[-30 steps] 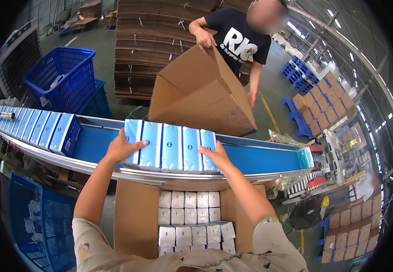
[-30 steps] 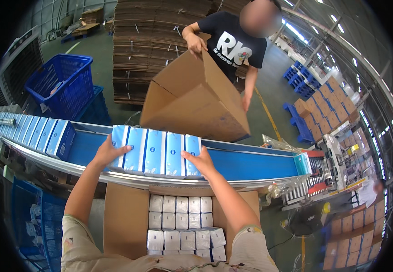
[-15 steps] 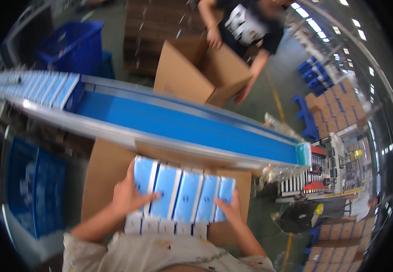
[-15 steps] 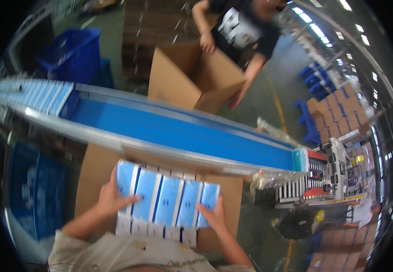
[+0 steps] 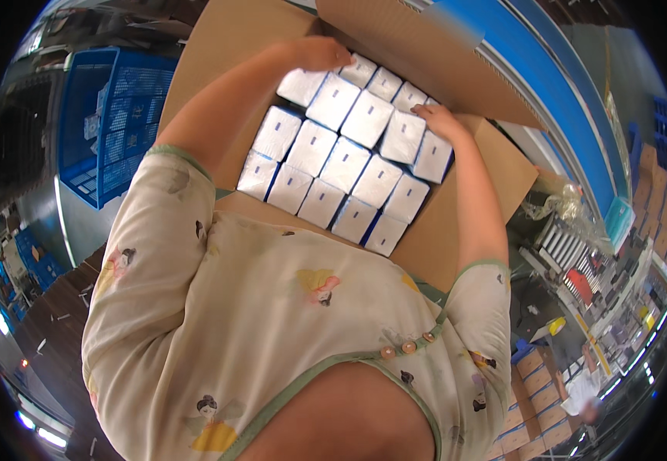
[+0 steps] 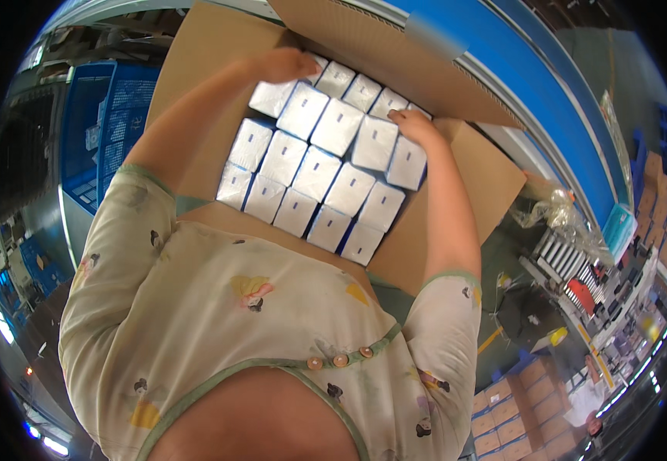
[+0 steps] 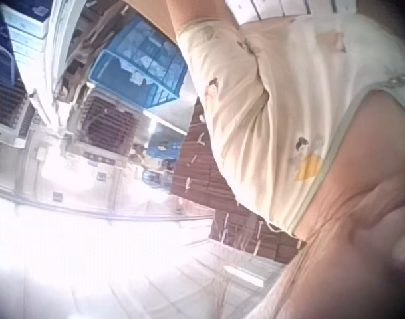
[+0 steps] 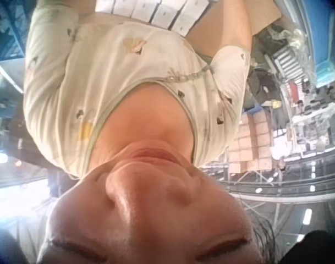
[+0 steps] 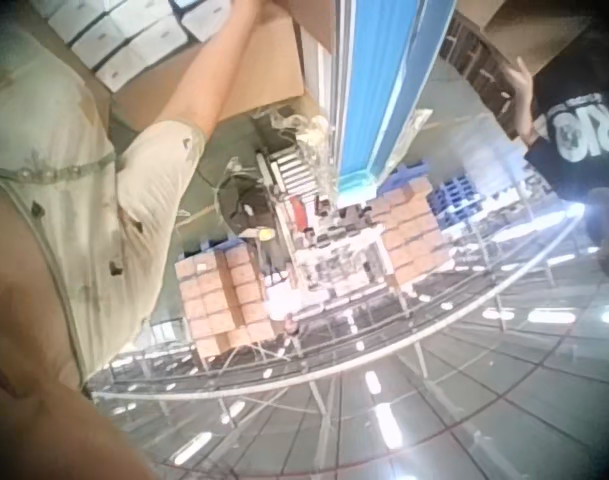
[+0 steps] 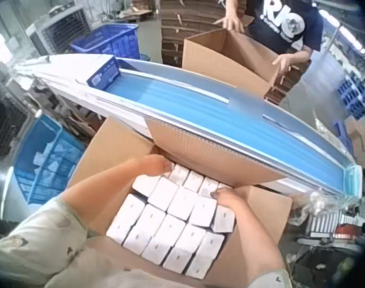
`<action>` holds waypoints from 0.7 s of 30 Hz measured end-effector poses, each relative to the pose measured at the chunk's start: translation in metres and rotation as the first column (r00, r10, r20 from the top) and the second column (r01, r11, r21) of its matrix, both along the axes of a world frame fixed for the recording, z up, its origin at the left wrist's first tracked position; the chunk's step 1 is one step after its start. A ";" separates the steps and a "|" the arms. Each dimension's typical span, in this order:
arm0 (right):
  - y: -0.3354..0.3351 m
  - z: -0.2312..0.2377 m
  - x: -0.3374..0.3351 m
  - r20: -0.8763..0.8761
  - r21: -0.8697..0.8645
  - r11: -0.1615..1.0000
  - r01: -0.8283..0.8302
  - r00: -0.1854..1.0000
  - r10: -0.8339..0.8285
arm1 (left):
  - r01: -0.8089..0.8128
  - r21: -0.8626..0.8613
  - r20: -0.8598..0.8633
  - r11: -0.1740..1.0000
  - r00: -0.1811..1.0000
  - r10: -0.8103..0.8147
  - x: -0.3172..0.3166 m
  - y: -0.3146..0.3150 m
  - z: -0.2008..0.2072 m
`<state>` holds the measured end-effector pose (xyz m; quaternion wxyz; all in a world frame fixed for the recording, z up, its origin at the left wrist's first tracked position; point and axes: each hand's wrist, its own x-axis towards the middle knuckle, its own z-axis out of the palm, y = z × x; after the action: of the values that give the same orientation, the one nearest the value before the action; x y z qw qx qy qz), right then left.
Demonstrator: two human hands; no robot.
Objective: The person picks small blue packages from a conveyor belt, arranges them in rows inside a cardboard box, closes the box flaps, and places the filled box onto a roller conveyor.
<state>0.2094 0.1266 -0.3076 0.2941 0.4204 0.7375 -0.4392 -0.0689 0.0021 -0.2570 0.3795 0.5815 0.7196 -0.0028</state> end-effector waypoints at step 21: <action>-0.040 0.053 -0.013 -0.301 0.707 0.706 -0.033 0.890 0.342 | -0.126 0.798 -0.438 0.589 0.550 0.711 -0.271 -0.065 0.136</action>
<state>0.1965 0.0867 -0.2550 0.0004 0.3176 0.9309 -0.1806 -0.3403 -0.0624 -0.1206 -0.1959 0.4154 0.8782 0.1335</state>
